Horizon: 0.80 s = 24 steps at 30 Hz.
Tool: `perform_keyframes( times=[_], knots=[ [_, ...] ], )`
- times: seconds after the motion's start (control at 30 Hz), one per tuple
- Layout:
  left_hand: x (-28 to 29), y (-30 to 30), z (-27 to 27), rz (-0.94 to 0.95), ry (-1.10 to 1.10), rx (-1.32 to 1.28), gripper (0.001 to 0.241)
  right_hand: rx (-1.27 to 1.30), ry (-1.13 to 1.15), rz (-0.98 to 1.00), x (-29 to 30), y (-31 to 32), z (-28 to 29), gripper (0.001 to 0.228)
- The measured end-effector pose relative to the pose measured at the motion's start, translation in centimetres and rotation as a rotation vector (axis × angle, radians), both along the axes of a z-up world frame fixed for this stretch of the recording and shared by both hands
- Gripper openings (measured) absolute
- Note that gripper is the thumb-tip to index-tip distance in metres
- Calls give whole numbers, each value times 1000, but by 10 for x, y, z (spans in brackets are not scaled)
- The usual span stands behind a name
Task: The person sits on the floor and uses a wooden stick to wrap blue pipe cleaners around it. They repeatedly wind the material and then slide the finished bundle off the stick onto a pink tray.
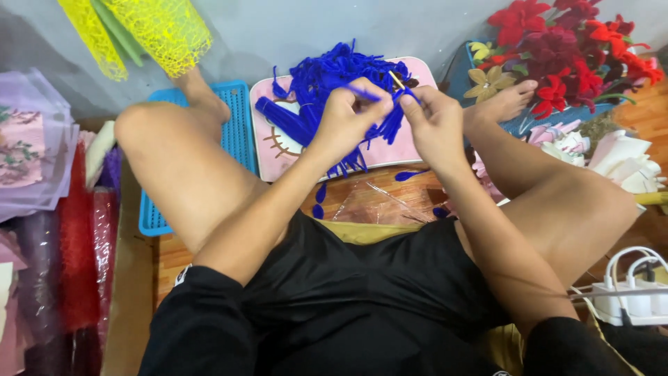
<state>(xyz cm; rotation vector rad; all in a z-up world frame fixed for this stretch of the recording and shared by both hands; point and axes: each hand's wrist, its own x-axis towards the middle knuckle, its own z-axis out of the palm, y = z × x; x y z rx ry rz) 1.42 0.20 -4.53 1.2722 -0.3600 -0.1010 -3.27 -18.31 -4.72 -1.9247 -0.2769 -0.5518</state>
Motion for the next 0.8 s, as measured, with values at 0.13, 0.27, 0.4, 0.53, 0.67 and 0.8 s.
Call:
perform_keyframes(
  times=[0.13,0.27,0.4,0.53,0.67,0.8],
  knots=[
    [-6,16,31,3,-839,513,13,-519,150,-100,-12,3,11,11],
    [2,30,25,-114,-390,393,11,-418,194,443,-41,3,59,11],
    [3,27,14,-151,9,0,20,-166,71,399,-41,-1,77,7],
    [0,24,21,-128,-22,-112,22,21,67,246,-39,-6,78,9],
    [3,27,20,-60,41,-162,21,87,61,179,-35,-9,68,10],
    [5,27,13,-42,144,-193,18,101,60,134,-38,-3,70,9]
  ],
)
